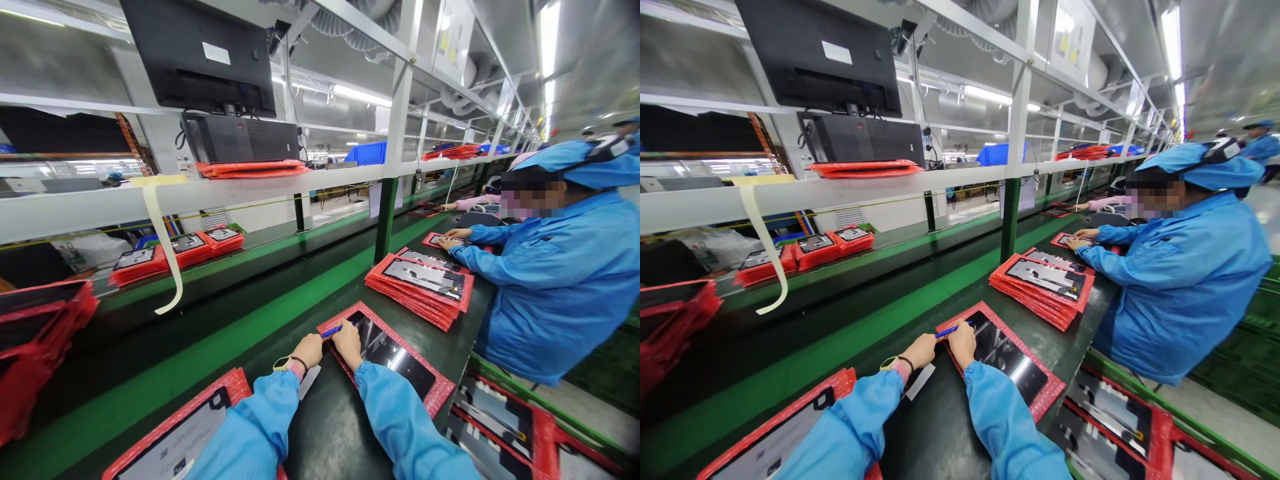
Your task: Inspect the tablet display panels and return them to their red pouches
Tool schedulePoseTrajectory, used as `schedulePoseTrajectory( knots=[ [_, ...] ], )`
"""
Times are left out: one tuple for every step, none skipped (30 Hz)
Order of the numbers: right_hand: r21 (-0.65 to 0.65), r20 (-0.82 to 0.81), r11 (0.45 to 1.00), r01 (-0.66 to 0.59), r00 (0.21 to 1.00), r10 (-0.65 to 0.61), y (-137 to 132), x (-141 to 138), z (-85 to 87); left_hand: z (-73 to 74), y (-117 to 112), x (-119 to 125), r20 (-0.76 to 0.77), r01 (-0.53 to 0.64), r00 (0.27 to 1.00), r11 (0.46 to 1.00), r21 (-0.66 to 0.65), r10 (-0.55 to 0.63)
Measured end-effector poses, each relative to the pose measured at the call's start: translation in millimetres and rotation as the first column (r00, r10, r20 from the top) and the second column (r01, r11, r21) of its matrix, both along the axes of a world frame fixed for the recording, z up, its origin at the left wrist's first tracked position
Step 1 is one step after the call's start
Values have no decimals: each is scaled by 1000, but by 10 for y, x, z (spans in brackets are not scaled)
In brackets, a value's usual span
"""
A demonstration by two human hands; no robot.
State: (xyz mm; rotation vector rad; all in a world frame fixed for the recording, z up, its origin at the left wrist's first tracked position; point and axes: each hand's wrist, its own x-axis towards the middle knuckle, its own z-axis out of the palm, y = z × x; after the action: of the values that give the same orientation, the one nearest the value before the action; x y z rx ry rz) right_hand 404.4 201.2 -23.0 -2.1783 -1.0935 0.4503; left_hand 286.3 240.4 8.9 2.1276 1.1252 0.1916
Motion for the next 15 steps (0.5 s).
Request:
schedulePoseTrajectory(
  knots=[
    [4, 11, 1000, -7, 1000, 7, -4, -3, 5, -20, 4, 5, -23, 2, 1000, 1000, 2, -2],
    [9, 21, 1000, -13, 1000, 13, -6, -5, 8, -39, 9, 8, -47, 7, 999, 1000, 4, -7],
    [13, 31, 1000, -20, 999, 20, -5, -6, 10, -57, 14, 9, -67, 14, 998, 1000, 7, -13],
    [18, 40, 1000, -26, 999, 25, -1, -5, 11, -72, 19, 9, -74, 17, 997, 1000, 10, -16],
    [23, 47, 999, -28, 999, 27, 5, -3, 9, -84, 23, 7, -73, 20, 997, 1000, 13, -19],
    [28, 53, 999, -26, 998, 25, 10, 1, 5, -94, 25, 4, -66, 23, 998, 1000, 15, -22],
    [36, 57, 999, -20, 998, 18, 13, 9, 0, -101, 25, 0, -54, 24, 998, 1000, 17, -23],
    [47, 59, 999, -11, 998, 8, 10, 25, -5, -105, 23, -4, -37, 22, 999, 1000, 18, -21],
    [60, 61, 998, -1, 998, -3, -4, 54, -10, -107, 21, -9, -16, 16, 1000, 1000, 17, -16],
    [74, 63, 997, 11, 998, -16, -31, 100, -11, -106, 20, -13, 7, 4, 1000, 1000, 13, -4],
    [91, 67, 996, 22, 997, -28, -76, 167, -9, -103, 20, -16, 34, -15, 999, 1000, 4, 15],
    [108, 73, 994, 30, 997, -38, -140, 258, -3, -97, 21, -18, 63, -42, 997, 999, -11, 42],
    [124, 83, 992, 37, 995, -47, -225, 372, 7, -89, 23, -18, 96, -77, 992, 997, -32, 80],
    [135, 96, 990, 44, 994, -58, -329, 505, 22, -79, 22, -16, 131, -120, 983, 991, -62, 127],
    [138, 113, 989, 54, 991, -70, -450, 652, 40, -68, 15, -11, 168, -165, 969, 981, -103, 181]
  ],
)
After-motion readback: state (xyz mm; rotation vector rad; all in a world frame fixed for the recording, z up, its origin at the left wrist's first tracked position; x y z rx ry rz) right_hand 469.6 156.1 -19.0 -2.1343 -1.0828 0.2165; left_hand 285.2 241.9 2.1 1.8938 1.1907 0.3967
